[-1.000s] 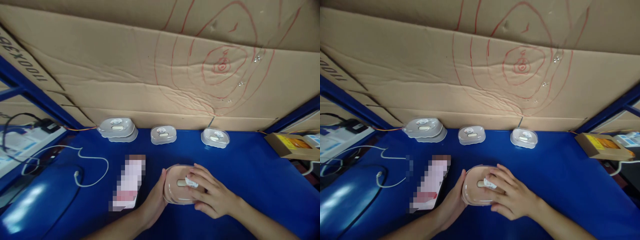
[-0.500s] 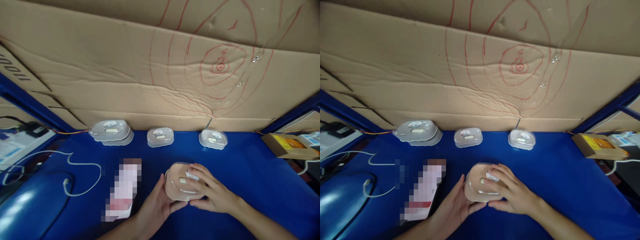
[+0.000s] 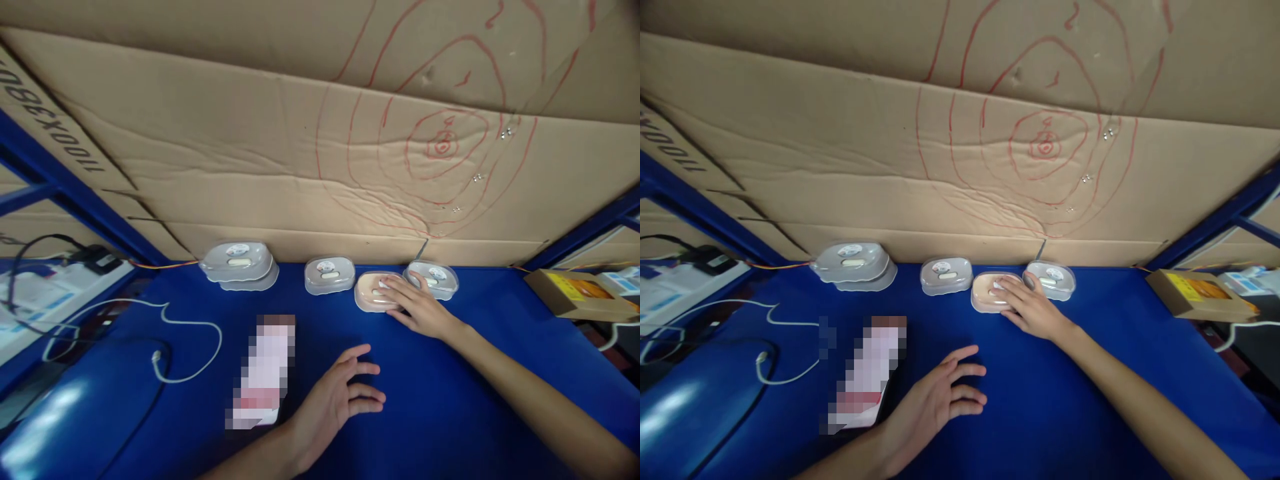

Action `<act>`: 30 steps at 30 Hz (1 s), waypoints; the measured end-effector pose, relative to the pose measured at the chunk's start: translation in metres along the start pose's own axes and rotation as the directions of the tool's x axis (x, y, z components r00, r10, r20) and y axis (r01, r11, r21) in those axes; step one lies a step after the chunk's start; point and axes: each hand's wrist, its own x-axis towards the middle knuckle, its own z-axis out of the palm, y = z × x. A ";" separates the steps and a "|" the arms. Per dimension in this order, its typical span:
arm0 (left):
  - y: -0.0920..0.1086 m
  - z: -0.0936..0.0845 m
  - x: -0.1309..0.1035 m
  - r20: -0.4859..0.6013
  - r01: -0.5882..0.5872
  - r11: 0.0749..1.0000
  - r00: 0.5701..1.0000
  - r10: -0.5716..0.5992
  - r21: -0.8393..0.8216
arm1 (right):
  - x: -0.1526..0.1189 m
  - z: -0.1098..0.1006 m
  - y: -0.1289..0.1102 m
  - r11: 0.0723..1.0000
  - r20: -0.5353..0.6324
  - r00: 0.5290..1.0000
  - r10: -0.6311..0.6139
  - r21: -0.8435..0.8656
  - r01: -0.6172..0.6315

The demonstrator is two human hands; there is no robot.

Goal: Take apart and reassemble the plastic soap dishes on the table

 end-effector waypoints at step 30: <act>0.001 0.002 0.004 0.001 0.159 0.986 0.987 -0.160 -0.042 | -0.067 -0.036 -0.038 0.834 0.036 0.958 0.284 0.484 -0.265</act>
